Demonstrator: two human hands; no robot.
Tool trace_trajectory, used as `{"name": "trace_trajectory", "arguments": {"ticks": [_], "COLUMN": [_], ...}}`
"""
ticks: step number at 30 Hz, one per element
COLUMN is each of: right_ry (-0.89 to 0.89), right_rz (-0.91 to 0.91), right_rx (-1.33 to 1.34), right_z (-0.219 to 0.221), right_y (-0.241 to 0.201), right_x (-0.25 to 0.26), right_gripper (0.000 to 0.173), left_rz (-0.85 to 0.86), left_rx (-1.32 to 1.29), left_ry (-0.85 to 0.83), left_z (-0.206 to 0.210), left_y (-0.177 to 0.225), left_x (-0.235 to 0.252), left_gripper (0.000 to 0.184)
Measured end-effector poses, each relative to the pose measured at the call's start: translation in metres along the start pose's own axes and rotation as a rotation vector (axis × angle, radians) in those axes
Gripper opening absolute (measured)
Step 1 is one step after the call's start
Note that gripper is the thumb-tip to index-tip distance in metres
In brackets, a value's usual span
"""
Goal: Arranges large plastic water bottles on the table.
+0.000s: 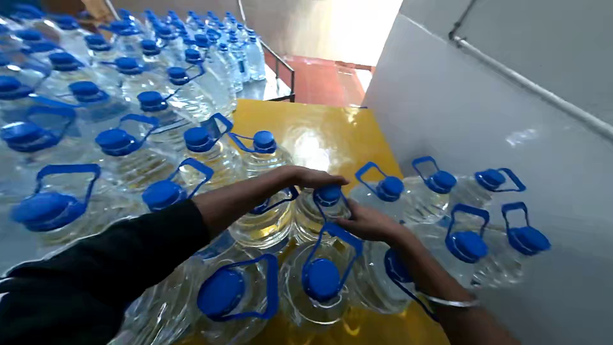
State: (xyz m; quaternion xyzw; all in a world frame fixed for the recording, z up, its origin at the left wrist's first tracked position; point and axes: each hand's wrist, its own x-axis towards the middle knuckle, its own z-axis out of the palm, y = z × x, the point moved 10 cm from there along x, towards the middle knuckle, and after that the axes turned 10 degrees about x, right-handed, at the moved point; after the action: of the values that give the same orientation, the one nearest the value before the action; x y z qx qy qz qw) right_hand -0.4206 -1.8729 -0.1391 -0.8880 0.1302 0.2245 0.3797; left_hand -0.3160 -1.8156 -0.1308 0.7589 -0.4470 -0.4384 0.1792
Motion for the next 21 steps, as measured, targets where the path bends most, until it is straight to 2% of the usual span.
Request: {"name": "trace_trajectory", "arguments": {"ticks": [2, 6, 10, 12, 14, 17, 19, 21], "right_ry": [-0.048, -0.015, -0.064, -0.028, 0.128, 0.355, 0.533, 0.740], "right_rz": [0.001, -0.093, -0.070, -0.061, -0.083, -0.146, -0.197, -0.195], "right_rx": [0.046, 0.105, 0.149, 0.073, -0.014, 0.012, 0.008, 0.043], "right_z": [0.003, -0.002, -0.002, -0.006, -0.021, -0.050, -0.081, -0.122], "right_y": [-0.006, -0.015, -0.001, -0.004, -0.023, -0.033, -0.023, 0.009], "right_x": [0.002, 0.013, 0.017, 0.005, -0.029, -0.101, -0.158, -0.211], "right_gripper": [0.066, 0.060, 0.062, 0.061, 0.058, 0.057, 0.048, 0.037], "left_rz": [-0.041, -0.075, -0.140, -0.132, -0.126, -0.076, -0.059, -0.049], "left_rx": [0.051, 0.241, 0.184, 0.212, 0.237, 0.312, 0.308, 0.283], "left_ry": [0.022, 0.078, 0.037, 0.048, 0.092, 0.147, 0.172, 0.174], "left_z": [0.000, -0.012, -0.011, -0.011, -0.011, -0.012, -0.012, -0.013], "left_y": [-0.002, -0.009, -0.011, -0.012, -0.009, -0.012, -0.017, -0.017], "left_x": [-0.012, -0.027, -0.024, -0.022, -0.023, -0.020, -0.016, -0.015], "left_gripper": [0.070, 0.072, 0.070, 0.070, 0.069, 0.075, 0.077, 0.073]}}
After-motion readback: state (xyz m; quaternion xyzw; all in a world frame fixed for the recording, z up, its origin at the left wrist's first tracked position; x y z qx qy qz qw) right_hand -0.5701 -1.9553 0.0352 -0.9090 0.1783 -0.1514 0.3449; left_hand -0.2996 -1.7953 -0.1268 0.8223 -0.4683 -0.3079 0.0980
